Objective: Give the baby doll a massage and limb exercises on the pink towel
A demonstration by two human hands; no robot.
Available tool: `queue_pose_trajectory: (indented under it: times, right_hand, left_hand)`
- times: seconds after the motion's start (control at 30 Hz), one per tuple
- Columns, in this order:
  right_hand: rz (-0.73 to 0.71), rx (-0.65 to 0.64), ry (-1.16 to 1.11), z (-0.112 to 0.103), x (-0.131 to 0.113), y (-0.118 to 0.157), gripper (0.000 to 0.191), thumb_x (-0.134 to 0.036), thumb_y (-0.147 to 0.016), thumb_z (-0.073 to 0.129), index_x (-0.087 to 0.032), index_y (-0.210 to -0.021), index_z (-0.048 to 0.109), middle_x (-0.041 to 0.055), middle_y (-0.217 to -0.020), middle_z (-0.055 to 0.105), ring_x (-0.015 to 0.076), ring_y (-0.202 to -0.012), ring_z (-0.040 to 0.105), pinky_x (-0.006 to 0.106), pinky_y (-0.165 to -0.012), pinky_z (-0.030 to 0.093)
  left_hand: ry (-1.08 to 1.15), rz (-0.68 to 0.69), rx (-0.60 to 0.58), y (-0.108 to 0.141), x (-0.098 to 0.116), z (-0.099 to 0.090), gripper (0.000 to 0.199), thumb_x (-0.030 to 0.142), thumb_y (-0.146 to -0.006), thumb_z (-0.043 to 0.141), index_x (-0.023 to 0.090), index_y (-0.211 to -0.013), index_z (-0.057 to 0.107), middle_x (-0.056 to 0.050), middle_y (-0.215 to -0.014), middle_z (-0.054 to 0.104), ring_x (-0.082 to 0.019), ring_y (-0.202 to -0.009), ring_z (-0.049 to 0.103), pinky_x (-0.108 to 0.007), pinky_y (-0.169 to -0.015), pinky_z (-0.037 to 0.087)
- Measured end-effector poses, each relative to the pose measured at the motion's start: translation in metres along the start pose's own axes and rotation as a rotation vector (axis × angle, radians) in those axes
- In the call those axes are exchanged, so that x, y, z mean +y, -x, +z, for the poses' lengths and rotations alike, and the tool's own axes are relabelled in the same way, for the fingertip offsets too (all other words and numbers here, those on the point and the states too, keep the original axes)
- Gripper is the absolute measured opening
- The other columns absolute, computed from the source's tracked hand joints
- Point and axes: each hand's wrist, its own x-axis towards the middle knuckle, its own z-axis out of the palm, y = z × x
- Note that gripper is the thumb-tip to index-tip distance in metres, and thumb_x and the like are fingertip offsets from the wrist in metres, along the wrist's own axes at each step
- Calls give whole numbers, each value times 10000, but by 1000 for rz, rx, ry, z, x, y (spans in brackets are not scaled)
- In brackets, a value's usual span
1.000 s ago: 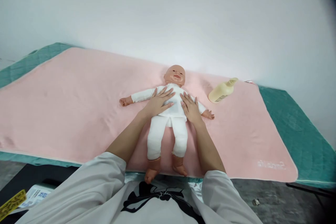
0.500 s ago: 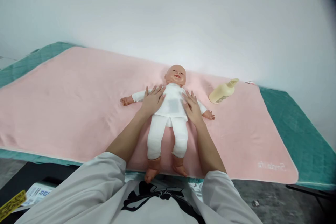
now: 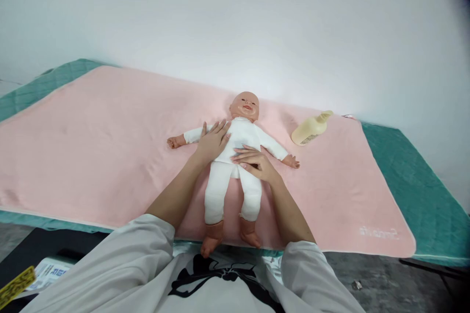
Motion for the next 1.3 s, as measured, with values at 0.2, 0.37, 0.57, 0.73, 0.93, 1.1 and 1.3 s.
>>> queue_pose_trajectory:
  times: [0.2, 0.37, 0.57, 0.73, 0.93, 1.1, 1.3]
  right_hand:
    - [-23, -30, 134, -4, -4, -1, 452, -500, -997, 364, -275, -1277, 638, 8, -1359, 622, 210, -1434, 400, 499, -1259, 175]
    - [45, 0, 189, -5, 0, -5, 437, -469, -1009, 356, -299, -1354, 564, -22, -1450, 533, 195, -1480, 308, 499, -1268, 119]
    - [138, 45, 292, -8, 11, -12, 485, -451, -1017, 330, -283, -1463, 420, -19, -1584, 328, 188, -1527, 156, 499, -1261, 99]
    - [234, 113, 339, -6, 24, -14, 535, -476, -1008, 319, -275, -1504, 346, 0, -1619, 243, 213, -1532, 129, 517, -1250, 99]
    - [366, 208, 442, -2, 36, -13, 558, -478, -1004, 299, -290, -1529, 280, 11, -1616, 263, 253, -1530, 143, 580, -1229, 95]
    - [447, 269, 522, -1, 32, -10, 551, -479, -1006, 283, -275, -1516, 324, 28, -1598, 313, 281, -1530, 140, 619, -1216, 68]
    - [516, 336, 593, 1, 31, -7, 569, -486, -1006, 264, -210, -1484, 402, 69, -1552, 402, 315, -1518, 180, 631, -1209, 37]
  left_hand:
    - [1, 8, 5, 0, -1, 1, 553, 405, -1012, 202, 237, -1521, 334, -67, -1579, 331, -284, -1463, 313, -591, -1206, 38]
    - [3, 4, 1, 0, 2, 0, 557, 406, -1010, 205, 229, -1523, 330, -68, -1581, 325, -284, -1464, 311, -583, -1209, 40]
    - [5, -2, 2, 0, 3, 0, 552, 405, -1008, 210, 243, -1521, 335, -60, -1580, 330, -276, -1463, 314, -584, -1210, 35]
    - [12, -4, 1, 0, 3, 0, 553, 405, -1006, 217, 243, -1522, 334, -58, -1582, 323, -279, -1464, 312, -589, -1208, 31]
    - [12, -2, 6, 1, 4, 0, 555, 405, -1004, 220, 234, -1519, 339, -58, -1582, 324, -282, -1464, 312, -591, -1208, 27]
    - [14, -1, 8, 1, 4, 0, 553, 401, -1002, 224, 247, -1521, 334, -57, -1582, 325, -281, -1465, 311, -592, -1208, 34]
    - [10, 1, 11, 1, 3, 3, 558, 401, -1004, 221, 227, -1522, 335, -64, -1581, 323, -283, -1466, 308, -587, -1210, 22]
